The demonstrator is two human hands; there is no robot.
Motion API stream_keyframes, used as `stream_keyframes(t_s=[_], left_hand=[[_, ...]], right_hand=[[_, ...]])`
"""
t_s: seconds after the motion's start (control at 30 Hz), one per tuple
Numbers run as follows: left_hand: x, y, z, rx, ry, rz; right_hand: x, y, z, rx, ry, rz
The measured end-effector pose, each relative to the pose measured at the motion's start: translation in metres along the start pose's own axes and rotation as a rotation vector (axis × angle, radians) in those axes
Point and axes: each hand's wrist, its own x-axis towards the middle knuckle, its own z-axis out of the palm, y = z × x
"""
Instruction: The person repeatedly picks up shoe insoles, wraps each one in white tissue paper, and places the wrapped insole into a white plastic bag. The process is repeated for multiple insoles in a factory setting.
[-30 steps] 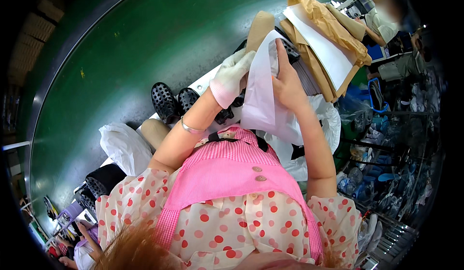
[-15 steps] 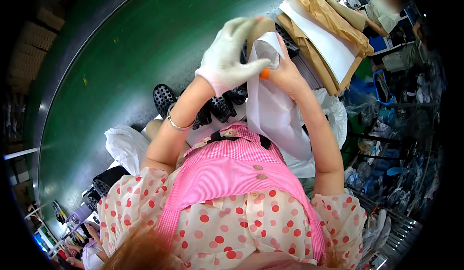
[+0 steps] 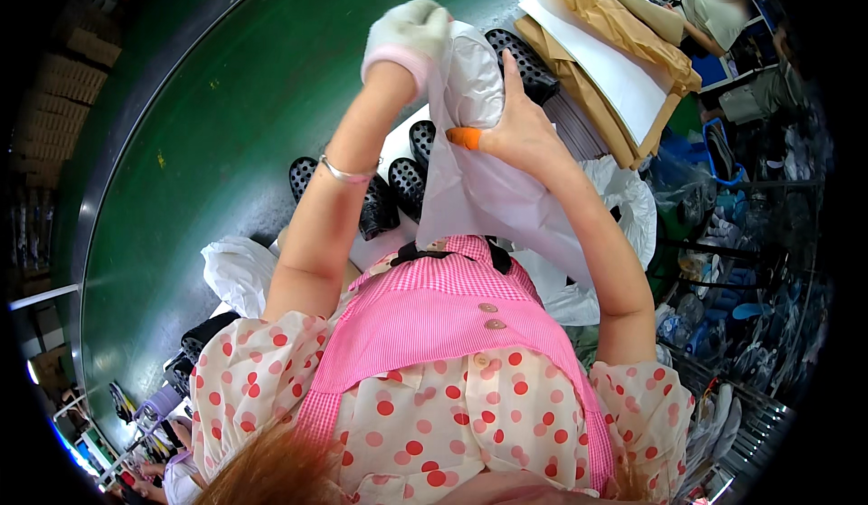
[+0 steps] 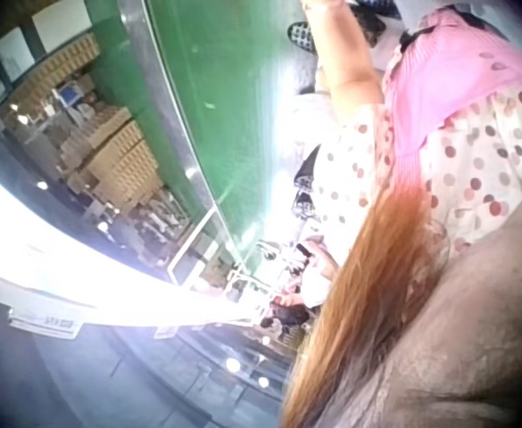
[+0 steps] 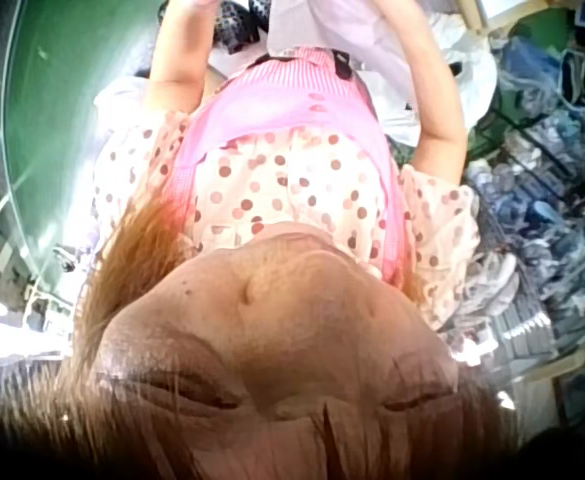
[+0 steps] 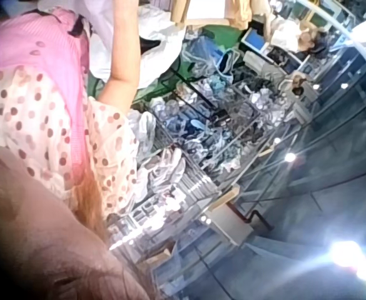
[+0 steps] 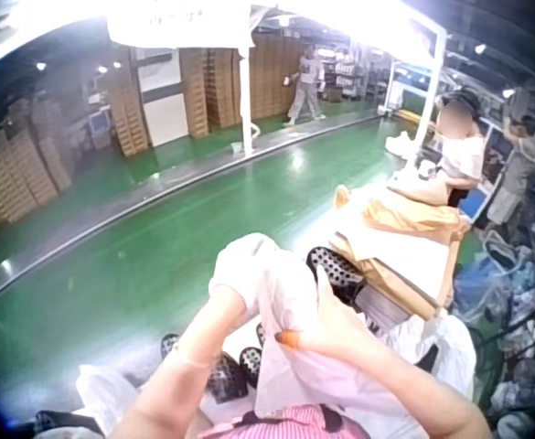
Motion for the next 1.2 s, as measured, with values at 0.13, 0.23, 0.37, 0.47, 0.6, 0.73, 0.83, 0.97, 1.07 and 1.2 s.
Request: stream_keyframes(t_s=[0.13,0.23,0.37,0.47,0.6,0.73,0.83,0.97,1.07,1.2], left_hand=[[-0.001,-0.017,-0.016,0.337,0.413,0.137],[-0.04,0.017,-0.025,0.044,0.565,0.45],[-0.093,0.033,0.01,-0.068,0.133,0.609],[-0.076,0.009,0.023,0.051,0.244,0.443],[-0.067,-0.015,0.022,0.149,0.337,0.313],[-0.074,-0.011,0.043,-0.192,0.268,0.174],[-0.069,-0.002,0.039,-0.443,0.073,-0.107],[-0.053,-0.005,0.031,-0.941,0.028,-0.3],[-0.053,-0.007,0.03,-1.064,0.062,-0.296],[-0.04,-0.021,0.01,-1.356,-0.055,-0.471]], right_hand=[[0.006,0.01,-0.006,0.028,0.081,0.005],[0.017,0.02,-0.01,0.058,0.134,0.045],[0.032,0.026,0.0,0.079,0.18,-0.047],[0.031,0.017,-0.003,0.13,0.191,-0.031],[0.026,0.014,-0.008,0.116,0.253,-0.039],[0.035,0.012,0.003,-0.001,0.292,0.023],[0.034,0.004,0.02,-0.08,0.366,-0.068],[0.028,-0.019,0.03,-0.105,0.395,-0.135],[0.032,-0.019,0.029,-0.096,0.334,-0.188],[0.034,-0.009,0.01,0.178,0.107,-0.359]])
